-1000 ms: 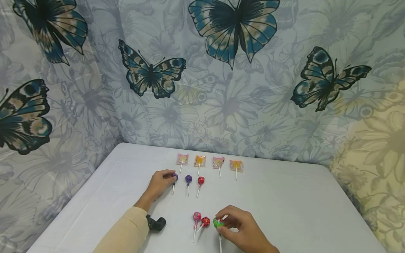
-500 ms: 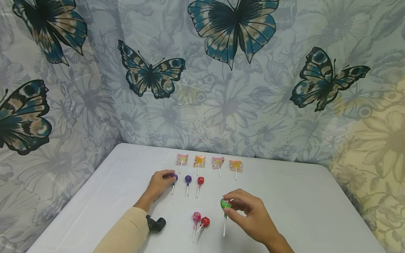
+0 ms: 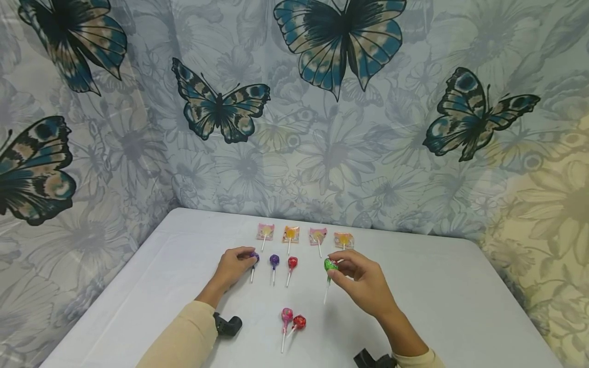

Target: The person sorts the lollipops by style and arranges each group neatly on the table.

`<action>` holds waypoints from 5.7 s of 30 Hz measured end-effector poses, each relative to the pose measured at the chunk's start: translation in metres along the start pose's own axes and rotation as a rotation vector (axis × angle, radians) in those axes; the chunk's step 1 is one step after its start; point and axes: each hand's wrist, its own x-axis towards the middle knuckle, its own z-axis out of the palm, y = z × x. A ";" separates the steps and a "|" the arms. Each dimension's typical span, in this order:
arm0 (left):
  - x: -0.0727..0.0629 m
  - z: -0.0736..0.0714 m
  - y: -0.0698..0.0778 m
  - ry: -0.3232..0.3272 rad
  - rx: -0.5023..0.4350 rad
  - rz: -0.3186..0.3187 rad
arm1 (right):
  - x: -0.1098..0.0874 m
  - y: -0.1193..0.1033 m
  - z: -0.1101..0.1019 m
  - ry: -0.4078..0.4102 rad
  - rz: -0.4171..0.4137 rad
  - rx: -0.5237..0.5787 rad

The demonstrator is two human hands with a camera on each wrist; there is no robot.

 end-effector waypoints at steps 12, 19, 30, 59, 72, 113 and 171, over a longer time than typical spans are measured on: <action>0.000 -0.002 0.002 -0.004 0.002 0.005 | 0.023 0.008 0.011 0.052 0.140 -0.104; 0.000 -0.003 0.003 -0.005 0.001 0.004 | 0.030 0.030 0.017 0.054 0.234 -0.098; 0.000 -0.003 0.002 -0.005 -0.002 -0.013 | 0.029 0.096 0.032 0.075 0.368 -0.100; 0.001 -0.002 0.000 -0.006 -0.014 -0.013 | 0.026 0.136 0.045 -0.036 0.448 -0.342; 0.000 -0.002 0.002 -0.003 -0.002 -0.006 | 0.027 0.138 0.048 -0.070 0.474 -0.391; 0.000 -0.001 0.000 -0.002 -0.018 0.007 | 0.032 0.052 0.006 0.013 0.305 -0.408; 0.002 -0.001 0.000 0.018 -0.012 0.007 | -0.065 0.035 0.077 0.052 0.240 -0.274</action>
